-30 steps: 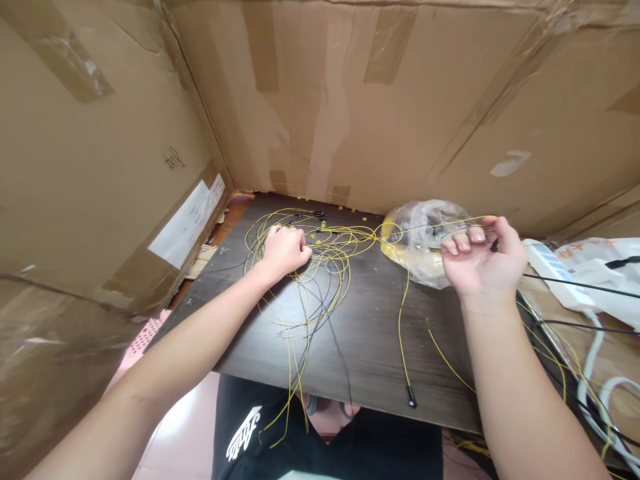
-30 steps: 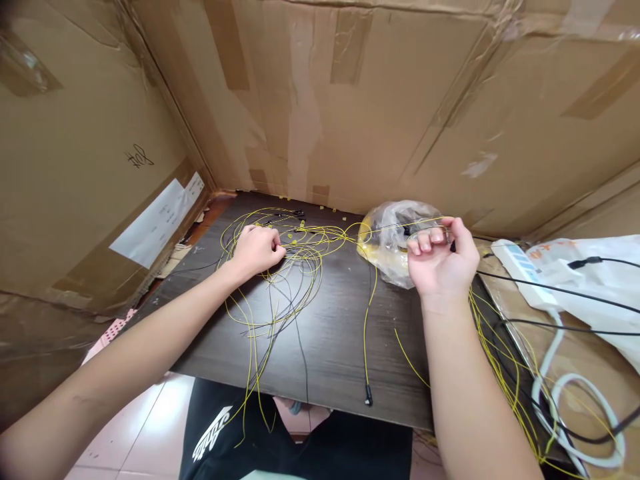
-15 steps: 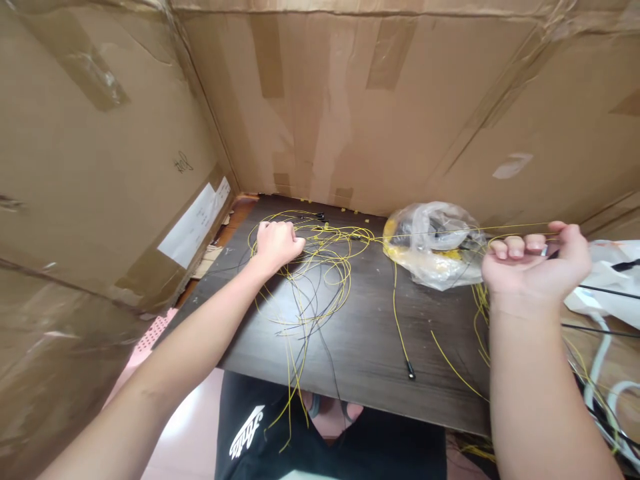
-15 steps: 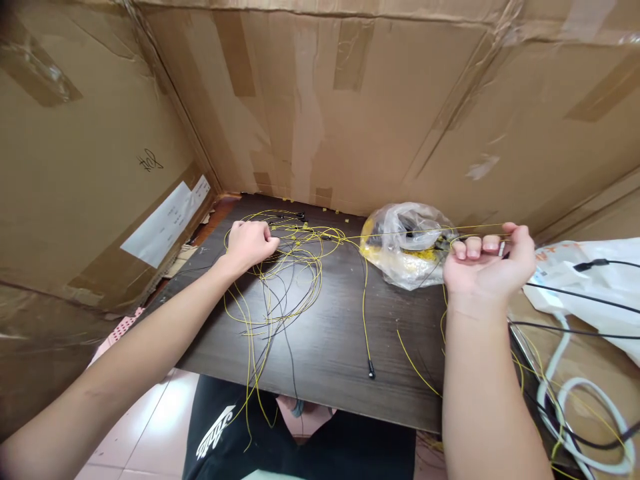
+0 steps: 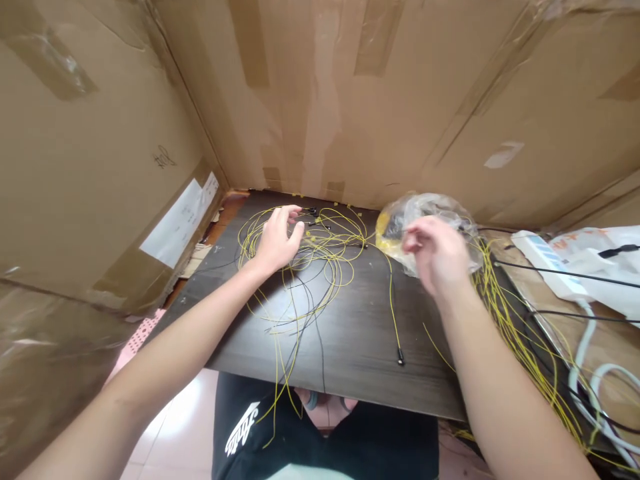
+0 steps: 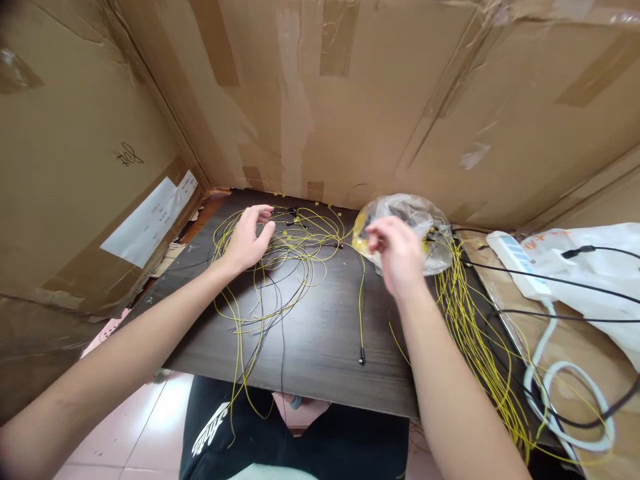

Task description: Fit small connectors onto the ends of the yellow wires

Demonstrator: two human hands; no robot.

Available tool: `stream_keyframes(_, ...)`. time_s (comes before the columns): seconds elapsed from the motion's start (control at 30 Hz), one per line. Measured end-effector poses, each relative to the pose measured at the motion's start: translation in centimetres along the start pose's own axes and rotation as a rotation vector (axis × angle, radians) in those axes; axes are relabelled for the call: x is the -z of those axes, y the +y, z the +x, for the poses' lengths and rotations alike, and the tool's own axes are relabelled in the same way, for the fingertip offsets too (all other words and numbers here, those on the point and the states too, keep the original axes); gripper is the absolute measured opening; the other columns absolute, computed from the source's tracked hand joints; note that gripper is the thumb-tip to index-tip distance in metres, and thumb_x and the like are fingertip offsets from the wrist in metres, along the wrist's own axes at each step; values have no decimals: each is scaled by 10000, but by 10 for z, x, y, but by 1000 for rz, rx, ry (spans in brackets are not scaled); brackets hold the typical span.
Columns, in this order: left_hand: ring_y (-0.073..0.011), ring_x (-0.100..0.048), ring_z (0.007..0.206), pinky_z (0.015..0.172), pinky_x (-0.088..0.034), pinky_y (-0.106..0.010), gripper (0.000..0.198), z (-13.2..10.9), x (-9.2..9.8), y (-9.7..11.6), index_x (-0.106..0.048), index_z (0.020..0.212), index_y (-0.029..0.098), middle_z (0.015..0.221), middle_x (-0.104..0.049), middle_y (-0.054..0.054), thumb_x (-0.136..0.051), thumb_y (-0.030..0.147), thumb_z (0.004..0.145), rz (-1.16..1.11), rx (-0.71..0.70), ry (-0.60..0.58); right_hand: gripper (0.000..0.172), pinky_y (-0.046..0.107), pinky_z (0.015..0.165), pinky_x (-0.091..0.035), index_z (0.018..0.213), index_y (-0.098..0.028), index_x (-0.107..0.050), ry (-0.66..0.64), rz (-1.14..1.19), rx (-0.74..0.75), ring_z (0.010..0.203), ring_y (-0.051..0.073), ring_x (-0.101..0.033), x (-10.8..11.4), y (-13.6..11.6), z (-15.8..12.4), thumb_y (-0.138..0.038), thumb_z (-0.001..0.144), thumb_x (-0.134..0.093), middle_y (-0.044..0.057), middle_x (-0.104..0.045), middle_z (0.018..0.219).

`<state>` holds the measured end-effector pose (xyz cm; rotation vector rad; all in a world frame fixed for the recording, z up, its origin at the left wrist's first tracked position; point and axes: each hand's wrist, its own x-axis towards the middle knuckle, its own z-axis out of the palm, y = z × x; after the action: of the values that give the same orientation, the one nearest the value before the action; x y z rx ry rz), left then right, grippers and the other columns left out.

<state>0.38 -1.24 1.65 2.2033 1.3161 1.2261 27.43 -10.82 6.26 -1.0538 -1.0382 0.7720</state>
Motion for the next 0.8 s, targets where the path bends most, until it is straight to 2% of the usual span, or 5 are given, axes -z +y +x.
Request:
stream_keyframes(0.2, -268, -590, 1161, 1060, -418, -442, 424, -24, -6, 31, -514, 1327, 174, 1280, -620, -131, -464, 335, 938, 67, -311, -162, 470, 405, 929, -508, 1241, -232, -702, -741, -261, -205, 1068, 232, -683, -24, 18, -24, -362, 965, -345, 83, -751, 1163)
stream_keyframes(0.33, -259, -584, 1194, 1080, -387, -431, 445, -33, -15, 38, -507, 1369, 174, 1280, -652, -114, -429, 291, 946, 3, -432, -341, 487, 360, 775, -508, 1363, -192, -601, -402, -665, -48, 771, 213, -678, -14, 19, -19, -274, 917, -423, 79, -758, 973)
stream_keyframes(0.43, -244, -620, 1108, 1055, -388, -439, 413, -33, -20, 35, -580, 1296, 200, 1173, -705, -82, -358, 244, 950, 7, -409, -441, 301, 344, 709, -458, 1050, -170, -720, -175, -1167, -32, 751, 245, -658, -2, 13, -10, -260, 876, -491, 85, -725, 807)
stream_keyframes(0.67, -210, -675, 957, 1005, -415, -417, 361, -23, -16, 23, -660, 1017, 202, 989, -751, -46, -310, 276, 974, 23, -359, -449, 500, 343, 536, -424, 464, -209, -548, -648, -1433, -616, 417, 191, -544, 14, 6, -12, -484, 880, -579, 80, -611, 500)
stream_keyframes(0.8, -193, -681, 879, 985, -430, -395, 367, -20, -14, 19, -651, 935, 199, 909, -753, -29, -296, 276, 988, 30, -326, -410, 381, 340, 565, -441, 523, -204, -608, -594, -1527, -525, 535, 221, -630, 14, 6, -14, -400, 850, -615, 92, -668, 594)
